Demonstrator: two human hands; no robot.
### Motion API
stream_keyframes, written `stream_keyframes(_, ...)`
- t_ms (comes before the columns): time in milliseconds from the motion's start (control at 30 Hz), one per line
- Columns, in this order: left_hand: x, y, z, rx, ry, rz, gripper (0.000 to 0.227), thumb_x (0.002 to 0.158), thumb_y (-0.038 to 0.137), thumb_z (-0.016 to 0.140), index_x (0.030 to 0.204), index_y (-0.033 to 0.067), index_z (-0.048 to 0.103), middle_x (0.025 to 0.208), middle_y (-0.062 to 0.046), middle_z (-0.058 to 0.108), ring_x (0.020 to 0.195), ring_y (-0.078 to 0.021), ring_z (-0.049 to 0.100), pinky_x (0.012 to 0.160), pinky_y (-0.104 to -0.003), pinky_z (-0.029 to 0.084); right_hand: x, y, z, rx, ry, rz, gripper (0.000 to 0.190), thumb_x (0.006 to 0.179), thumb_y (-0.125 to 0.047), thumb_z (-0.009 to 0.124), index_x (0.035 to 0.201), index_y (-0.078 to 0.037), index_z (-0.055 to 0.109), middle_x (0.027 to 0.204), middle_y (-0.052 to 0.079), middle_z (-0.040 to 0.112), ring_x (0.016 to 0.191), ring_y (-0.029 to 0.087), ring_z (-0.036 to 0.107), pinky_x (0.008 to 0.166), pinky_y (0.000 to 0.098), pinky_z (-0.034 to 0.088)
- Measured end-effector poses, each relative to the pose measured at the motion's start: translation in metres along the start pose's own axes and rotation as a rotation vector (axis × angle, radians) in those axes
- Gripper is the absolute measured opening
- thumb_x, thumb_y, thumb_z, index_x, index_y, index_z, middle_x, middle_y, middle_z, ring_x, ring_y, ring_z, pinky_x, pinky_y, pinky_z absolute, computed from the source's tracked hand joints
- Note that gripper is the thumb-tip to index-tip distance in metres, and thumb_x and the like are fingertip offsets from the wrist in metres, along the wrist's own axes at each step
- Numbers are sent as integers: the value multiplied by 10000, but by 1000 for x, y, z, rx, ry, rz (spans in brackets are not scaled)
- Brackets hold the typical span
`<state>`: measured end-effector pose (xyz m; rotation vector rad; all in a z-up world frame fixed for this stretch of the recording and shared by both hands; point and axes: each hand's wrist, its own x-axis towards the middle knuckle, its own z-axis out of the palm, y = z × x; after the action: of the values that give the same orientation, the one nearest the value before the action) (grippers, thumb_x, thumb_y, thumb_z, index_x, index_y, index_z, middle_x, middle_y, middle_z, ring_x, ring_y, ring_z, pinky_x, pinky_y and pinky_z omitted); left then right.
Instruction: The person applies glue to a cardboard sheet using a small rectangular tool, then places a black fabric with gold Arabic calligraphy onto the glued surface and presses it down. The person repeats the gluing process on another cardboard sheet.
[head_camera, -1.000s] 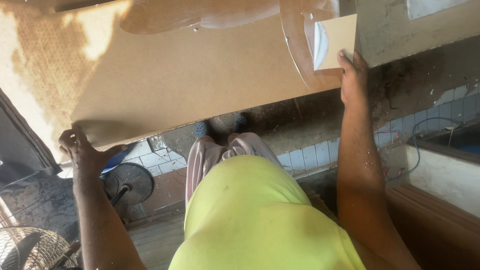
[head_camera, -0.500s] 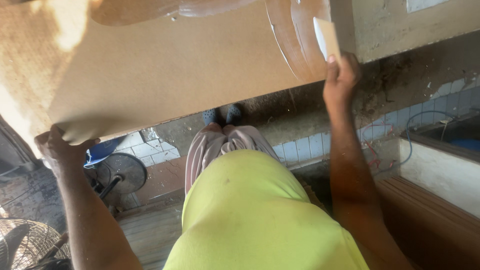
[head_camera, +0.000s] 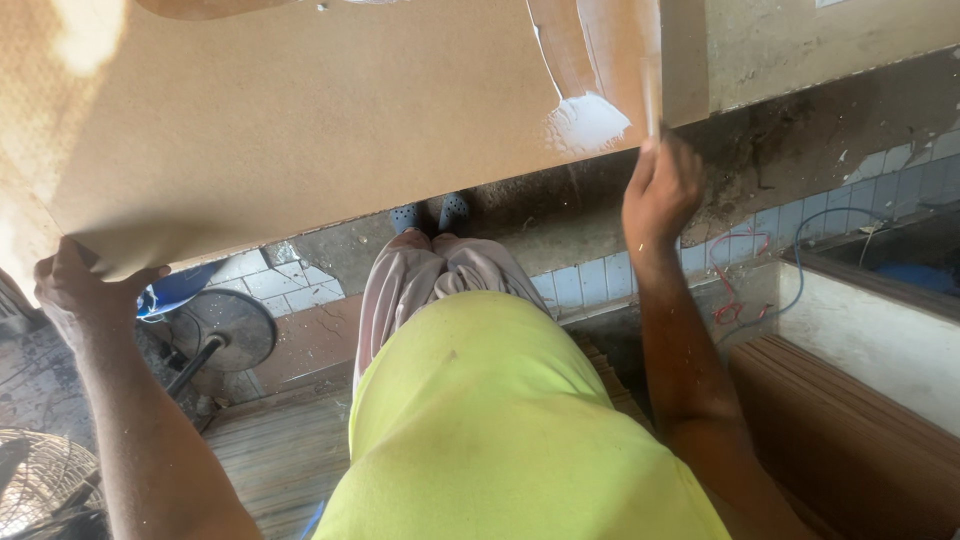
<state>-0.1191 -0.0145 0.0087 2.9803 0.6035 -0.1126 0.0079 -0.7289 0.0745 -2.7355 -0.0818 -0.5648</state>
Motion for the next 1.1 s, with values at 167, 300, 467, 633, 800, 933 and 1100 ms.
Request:
stream_keyframes(167, -1, 0, -3, -50, -5, -7, 702, 632, 431, 1046, 1033, 31, 632, 1129, -183, 671, 1117, -340, 647, 875, -504, 556, -19, -78, 35, 168, -130, -228, 82, 915, 19, 650, 995, 10, 665, 870, 155, 626, 788, 305, 623, 683, 451, 505)
stream_keyframes(300, -3, 3, -1, -12, -11, -16, 696, 617, 410, 1047, 1014, 22, 628, 1126, -191, 661, 1092, -343, 642, 834, -501, 555, -50, -109, 44, 449, -419, -445, 56, 958, -21, 675, 968, 19, 638, 790, 143, 589, 743, 280, 630, 661, 443, 525)
stream_keyframes(467, -1, 0, 1, -3, 2, 11, 700, 644, 392, 1051, 1054, 16, 626, 1148, -201, 649, 1106, -339, 633, 831, -483, 565, 66, -7, 52, 268, -340, 285, 100, 1030, -71, 580, 1099, -23, 634, 906, 122, 716, 800, 235, 749, 687, 375, 628)
stream_keyframes(633, -1, 1, 0, -69, -45, -26, 721, 648, 376, 1043, 1106, 17, 617, 1169, -210, 638, 1127, -332, 642, 892, -481, 570, 90, -36, 85, 61, -302, 265, 201, 1081, -77, 483, 921, -56, 603, 832, 101, 632, 777, 236, 658, 677, 396, 553)
stream_keyframes(800, 2, 6, 1, -28, -34, -31, 764, 610, 394, 1047, 1105, 11, 609, 1153, -222, 636, 1108, -350, 642, 865, -487, 573, -35, -145, 84, 476, -444, -617, 72, 1007, 28, 661, 967, 0, 609, 916, 154, 630, 820, 282, 622, 768, 449, 545)
stream_keyframes(933, 0, -1, 8, -26, -46, -47, 815, 612, 430, 1036, 1144, -16, 608, 1158, -249, 624, 1117, -356, 637, 859, -481, 584, 15, -95, 93, 422, -273, -376, 158, 957, 44, 601, 1115, 32, 612, 1008, 186, 655, 895, 323, 658, 733, 441, 574)
stream_keyframes(1100, 2, -8, 19, -30, -44, -46, 862, 640, 456, 1026, 1206, -41, 607, 1168, -260, 626, 1132, -350, 626, 857, -460, 590, 166, 6, 104, 20, -1, 57, 135, 1028, -10, 607, 1147, 8, 670, 1068, 126, 736, 969, 236, 754, 819, 377, 601)
